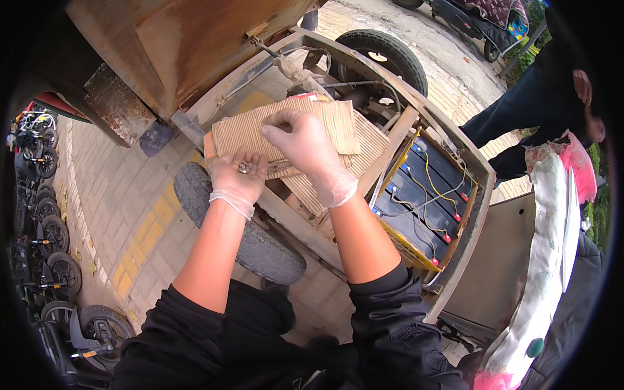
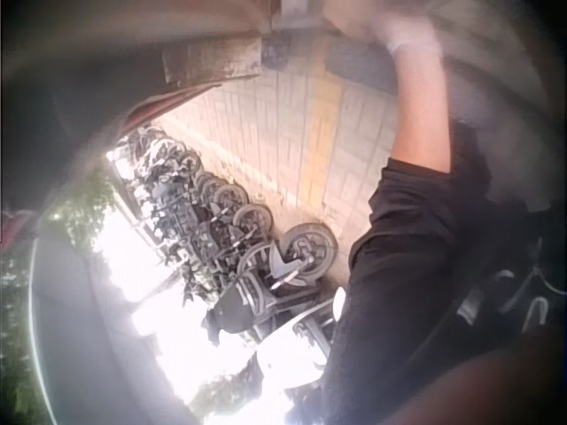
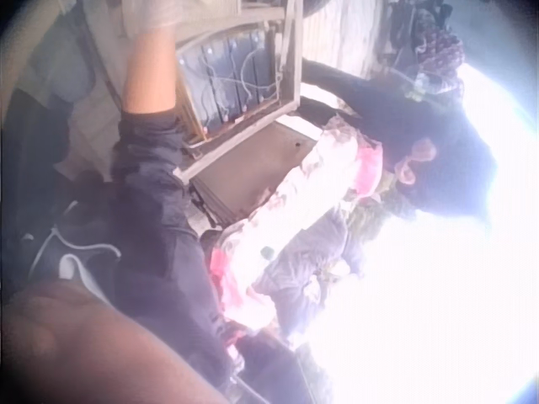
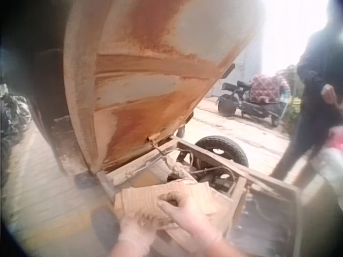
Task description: The person uses a green-handled screwdriver to tighten connections on a vehicle battery pack, then places a corrugated cardboard sheet over the batteries and secures it with a bolt. Finally, the person closes the compartment lid.
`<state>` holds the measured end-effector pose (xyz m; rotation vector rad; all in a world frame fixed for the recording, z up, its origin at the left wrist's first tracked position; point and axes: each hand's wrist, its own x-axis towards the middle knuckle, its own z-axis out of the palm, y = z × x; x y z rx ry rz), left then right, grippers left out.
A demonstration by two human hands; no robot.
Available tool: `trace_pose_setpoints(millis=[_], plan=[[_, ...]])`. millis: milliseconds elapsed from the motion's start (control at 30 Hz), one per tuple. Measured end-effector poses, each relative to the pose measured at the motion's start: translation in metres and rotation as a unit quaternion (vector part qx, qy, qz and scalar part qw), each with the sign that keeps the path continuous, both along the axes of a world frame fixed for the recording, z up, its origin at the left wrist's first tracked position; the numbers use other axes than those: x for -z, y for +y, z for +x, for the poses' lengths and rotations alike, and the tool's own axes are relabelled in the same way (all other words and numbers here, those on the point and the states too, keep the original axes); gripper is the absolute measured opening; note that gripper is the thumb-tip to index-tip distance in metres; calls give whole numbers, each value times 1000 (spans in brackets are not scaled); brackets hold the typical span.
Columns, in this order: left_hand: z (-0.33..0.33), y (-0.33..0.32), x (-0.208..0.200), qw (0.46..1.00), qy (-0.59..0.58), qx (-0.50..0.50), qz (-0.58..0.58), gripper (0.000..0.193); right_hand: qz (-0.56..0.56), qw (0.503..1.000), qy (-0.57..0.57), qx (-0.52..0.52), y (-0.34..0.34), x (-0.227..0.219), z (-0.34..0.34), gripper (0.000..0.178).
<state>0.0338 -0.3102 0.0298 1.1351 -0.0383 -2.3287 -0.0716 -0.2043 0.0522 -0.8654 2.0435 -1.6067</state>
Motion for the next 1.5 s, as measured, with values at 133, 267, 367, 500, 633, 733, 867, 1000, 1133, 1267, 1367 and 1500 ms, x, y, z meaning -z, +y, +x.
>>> trace_pose_setpoints(millis=[133,267,367,500,633,733,867,1000,1133,1267,1367,1500], plan=[[1,-14,-2,1000,6,-1,-21,36,-132,933,-306,133,44,25,21,31],[4,-26,-9,996,18,13,-89,34,-237,760,-591,128,46,60,65,35],[5,-30,-15,994,16,10,-109,32,-283,697,-645,135,21,76,80,53],[7,-27,-19,992,15,1,-124,34,-330,639,-664,202,-10,76,80,80],[6,-24,-21,991,8,12,-134,37,-286,636,-671,251,-37,65,80,61],[7,-26,-24,990,19,4,-143,38,-211,649,-657,320,-52,65,79,38],[11,-28,-28,990,27,-6,-140,40,-175,753,-542,328,-58,82,80,59],[9,-27,-31,988,20,-9,-150,39,-204,789,-460,352,-71,95,74,57],[8,-25,-32,988,23,-2,-151,39,-296,748,-448,389,-79,84,69,58],[10,-24,-34,986,21,1,-165,39,-334,733,-442,394,-80,60,67,50],[11,-25,-42,982,30,-6,-186,38,-358,752,-398,385,-73,46,72,45],[18,-23,-56,970,68,-15,-234,37,-327,811,-323,362,-41,30,65,45]])
